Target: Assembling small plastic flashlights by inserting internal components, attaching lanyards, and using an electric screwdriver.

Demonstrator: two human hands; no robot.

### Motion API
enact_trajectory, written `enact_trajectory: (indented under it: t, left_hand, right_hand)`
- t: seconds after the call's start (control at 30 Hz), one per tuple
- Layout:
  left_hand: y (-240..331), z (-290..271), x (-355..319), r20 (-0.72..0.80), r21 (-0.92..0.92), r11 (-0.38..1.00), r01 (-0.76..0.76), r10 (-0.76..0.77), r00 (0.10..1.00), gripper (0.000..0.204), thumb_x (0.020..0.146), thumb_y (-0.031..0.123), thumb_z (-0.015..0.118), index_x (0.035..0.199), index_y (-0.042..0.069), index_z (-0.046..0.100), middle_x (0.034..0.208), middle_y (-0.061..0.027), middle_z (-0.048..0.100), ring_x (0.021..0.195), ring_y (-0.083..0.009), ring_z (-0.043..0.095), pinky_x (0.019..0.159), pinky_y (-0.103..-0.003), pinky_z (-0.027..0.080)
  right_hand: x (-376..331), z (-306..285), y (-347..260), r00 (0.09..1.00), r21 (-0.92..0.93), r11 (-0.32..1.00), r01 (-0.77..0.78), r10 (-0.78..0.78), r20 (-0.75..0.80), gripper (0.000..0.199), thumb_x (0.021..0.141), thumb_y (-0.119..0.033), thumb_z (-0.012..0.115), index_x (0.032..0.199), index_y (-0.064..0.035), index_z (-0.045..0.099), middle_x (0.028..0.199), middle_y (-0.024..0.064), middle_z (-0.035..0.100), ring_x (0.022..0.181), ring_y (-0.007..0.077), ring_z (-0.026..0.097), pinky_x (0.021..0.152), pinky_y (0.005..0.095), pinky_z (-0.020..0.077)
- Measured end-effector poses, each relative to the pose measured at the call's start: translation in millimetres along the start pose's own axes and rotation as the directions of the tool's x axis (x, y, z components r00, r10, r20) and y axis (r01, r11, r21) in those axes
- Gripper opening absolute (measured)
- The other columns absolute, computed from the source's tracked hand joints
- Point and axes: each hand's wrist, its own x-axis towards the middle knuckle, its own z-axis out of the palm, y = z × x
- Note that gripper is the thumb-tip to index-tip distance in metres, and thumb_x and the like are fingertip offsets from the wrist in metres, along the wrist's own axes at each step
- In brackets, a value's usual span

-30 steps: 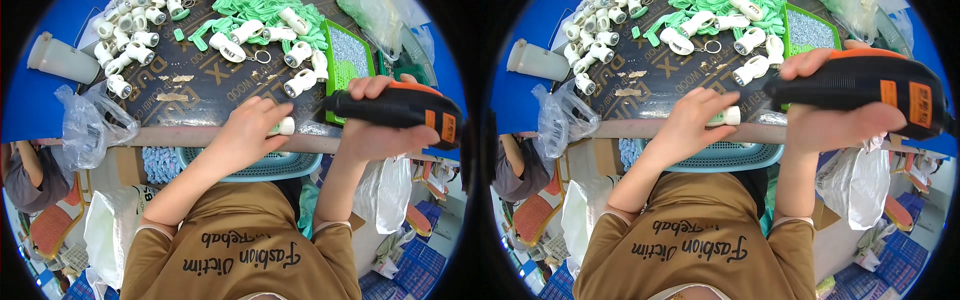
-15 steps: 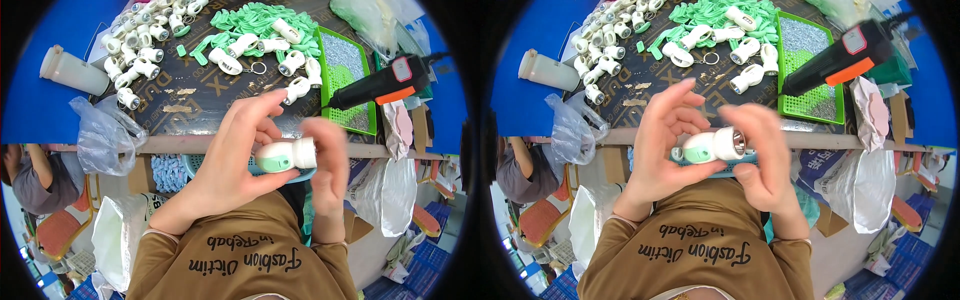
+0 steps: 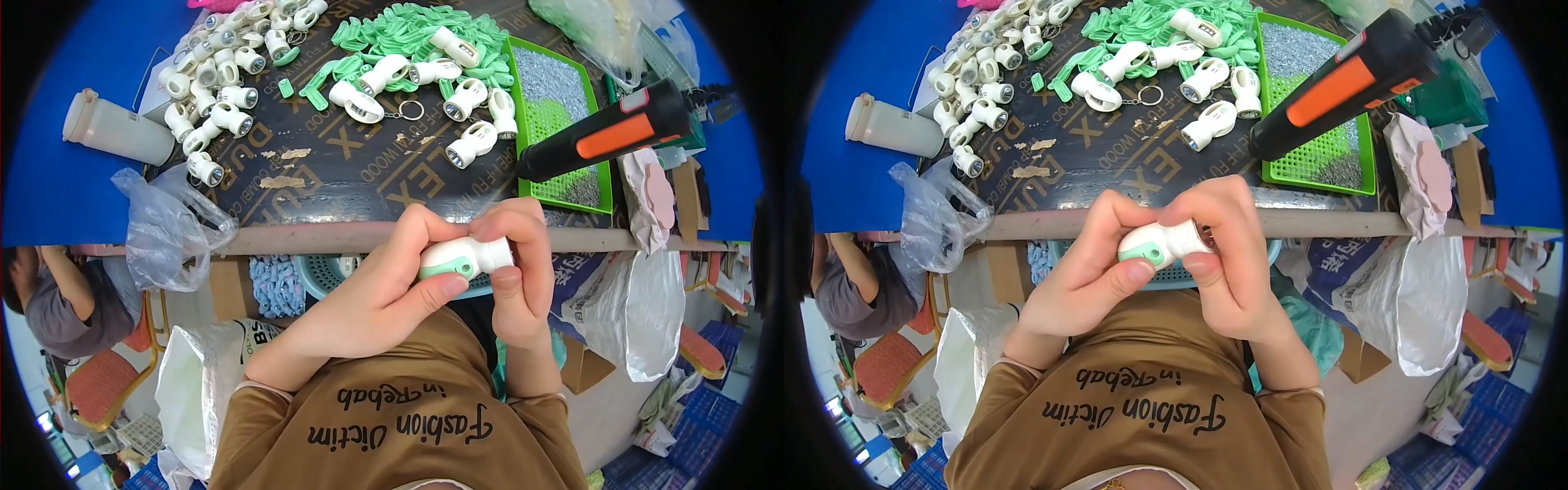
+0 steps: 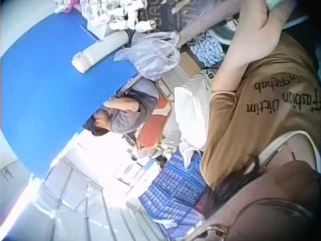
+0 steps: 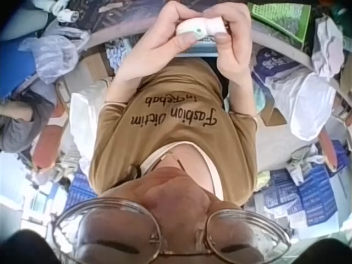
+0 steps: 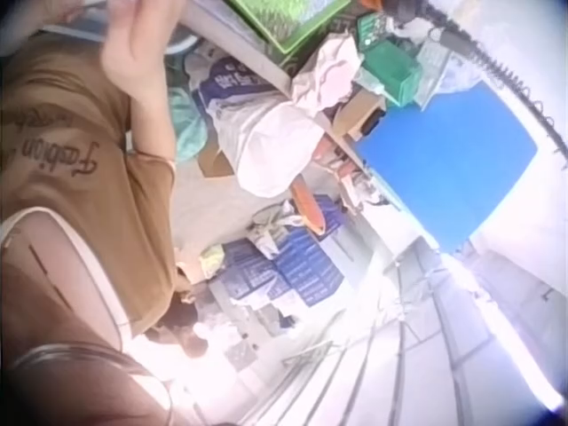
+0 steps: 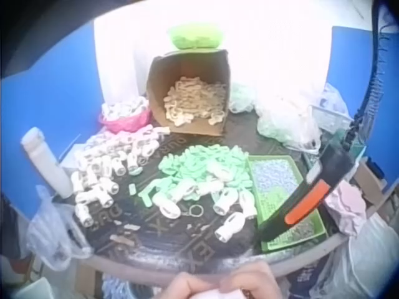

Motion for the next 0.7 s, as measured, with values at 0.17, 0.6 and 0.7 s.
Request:
enact_trajectory:
  t: [0.17,0.6,0.7]
  left_hand:
    - [9.7,6.3,-0.5,-0.027,0.318,0.947,-0.047,0.059,0.998,0.028,0.091,0.009,0.055,0.112,0.001,0.039,0.096,-0.0157,0.055,0.087,-0.0268,0.057,0.076,-0.036,0.044]
    - [-5.5,-1.5,6.0,-0.096,0.527,0.836,-0.150,0.234,0.967,0.027,0.090,0.014,0.057,0.111,0.000,0.048,0.087,-0.0150,0.057,0.071,-0.0296,0.056,0.065,-0.038,0.045]
    - [-14.3,-10.7,2.9,0.064,-0.355,0.924,0.144,-0.129,0.990,0.036,0.098,0.029,0.048,0.120,0.000,0.045,0.088,-0.0115,0.059,0.067,-0.0140,0.055,0.054,-0.025,0.043]
  right_hand:
    - [-1.7,9.4,7.8,0.995,-0.030,0.998,0.059,-0.061,-0.081,0.038,0.098,-0.038,0.040,0.100,-0.0013,0.052,0.093,0.0115,0.050,0.080,0.0197,0.047,0.071,0.0302,0.0390]
    - [8.6,1.2,0.6,0.969,-0.010,0.970,-0.243,0.243,-0.052,0.042,0.096,-0.040,0.045,0.108,-0.0011,0.055,0.092,0.0075,0.049,0.080,0.0140,0.046,0.070,0.0259,0.0374]
    - [15.4,-11.1,8.7,0.990,0.092,0.990,-0.103,0.093,0.104,0.056,0.096,-0.049,0.042,0.119,-0.0001,0.056,0.103,0.0105,0.054,0.096,0.0198,0.051,0.082,0.0299,0.0407]
